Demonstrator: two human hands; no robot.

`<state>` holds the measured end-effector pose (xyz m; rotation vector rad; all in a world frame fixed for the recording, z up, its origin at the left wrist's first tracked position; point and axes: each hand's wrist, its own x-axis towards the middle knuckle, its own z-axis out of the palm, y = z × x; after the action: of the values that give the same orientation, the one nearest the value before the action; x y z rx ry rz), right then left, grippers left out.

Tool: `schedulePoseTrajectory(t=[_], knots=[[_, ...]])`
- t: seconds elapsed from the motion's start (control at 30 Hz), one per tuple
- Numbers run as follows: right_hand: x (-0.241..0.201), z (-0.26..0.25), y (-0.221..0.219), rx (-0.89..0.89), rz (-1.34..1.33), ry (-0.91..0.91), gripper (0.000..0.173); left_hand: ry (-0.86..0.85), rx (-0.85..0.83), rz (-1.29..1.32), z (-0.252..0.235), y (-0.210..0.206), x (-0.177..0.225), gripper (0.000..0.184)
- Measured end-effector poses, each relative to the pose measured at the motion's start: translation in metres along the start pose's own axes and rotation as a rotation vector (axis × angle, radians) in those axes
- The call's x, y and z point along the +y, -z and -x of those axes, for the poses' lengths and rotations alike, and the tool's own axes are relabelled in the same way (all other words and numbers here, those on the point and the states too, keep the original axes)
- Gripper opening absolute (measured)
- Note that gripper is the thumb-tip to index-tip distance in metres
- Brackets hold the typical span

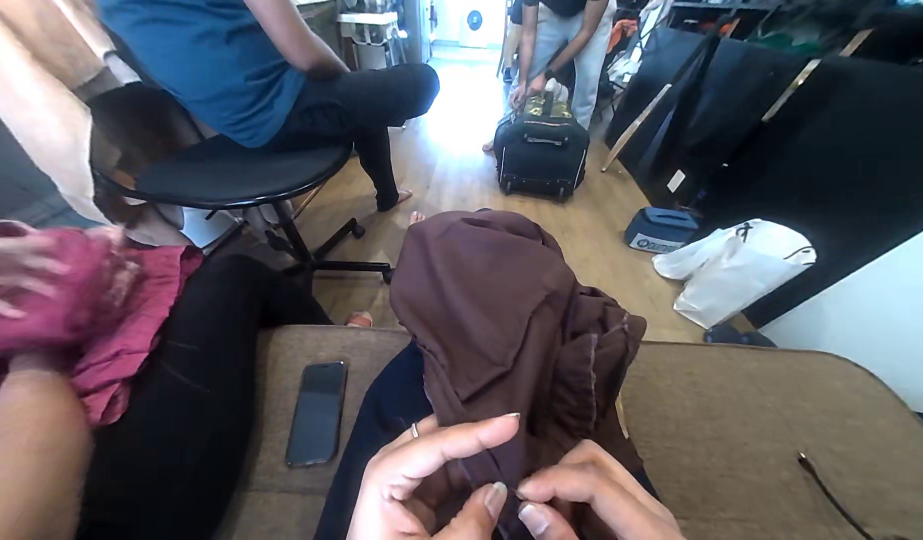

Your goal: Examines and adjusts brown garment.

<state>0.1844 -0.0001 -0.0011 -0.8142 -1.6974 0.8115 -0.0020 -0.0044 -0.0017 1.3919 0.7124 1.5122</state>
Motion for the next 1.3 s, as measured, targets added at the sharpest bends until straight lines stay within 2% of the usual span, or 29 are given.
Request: schedulePoseTrajectory(t=[0.27, 0.4, 0.53, 0.7, 0.9, 1.13, 1.3], knots=[[0.004, -0.001, 0.0, 0.009, -0.07, 0.005, 0.012, 0.029, -0.084, 0.156, -0.002, 0.002, -0.002, 0.047], [0.005, -0.001, 0.0, 0.022, -0.078, 0.002, 0.017, 0.023, -0.088, 0.103, -0.001, -0.001, -0.002, 0.046], [0.006, -0.001, -0.001, 0.014, -0.067, -0.008, 0.019, 0.016, -0.028, 0.054, 0.001, -0.005, -0.001, 0.042], [0.006, 0.0, -0.005, -0.001, -0.116, -0.049, 0.02, 0.034, 0.041, 0.138, 0.001, -0.009, -0.003, 0.039], [0.002, 0.0, -0.006, -0.008, -0.155, -0.08, 0.017, -0.02, 0.048, 0.161, 0.0, -0.01, -0.003, 0.044], [0.003, 0.0, -0.004, 0.003, -0.142, -0.047, 0.015, -0.108, 0.021, -0.055, 0.0, -0.005, -0.003, 0.043], [0.008, -0.001, -0.004, 0.022, -0.138, -0.004, 0.019, -0.108, -0.049, -0.066, -0.002, -0.002, -0.002, 0.041]])
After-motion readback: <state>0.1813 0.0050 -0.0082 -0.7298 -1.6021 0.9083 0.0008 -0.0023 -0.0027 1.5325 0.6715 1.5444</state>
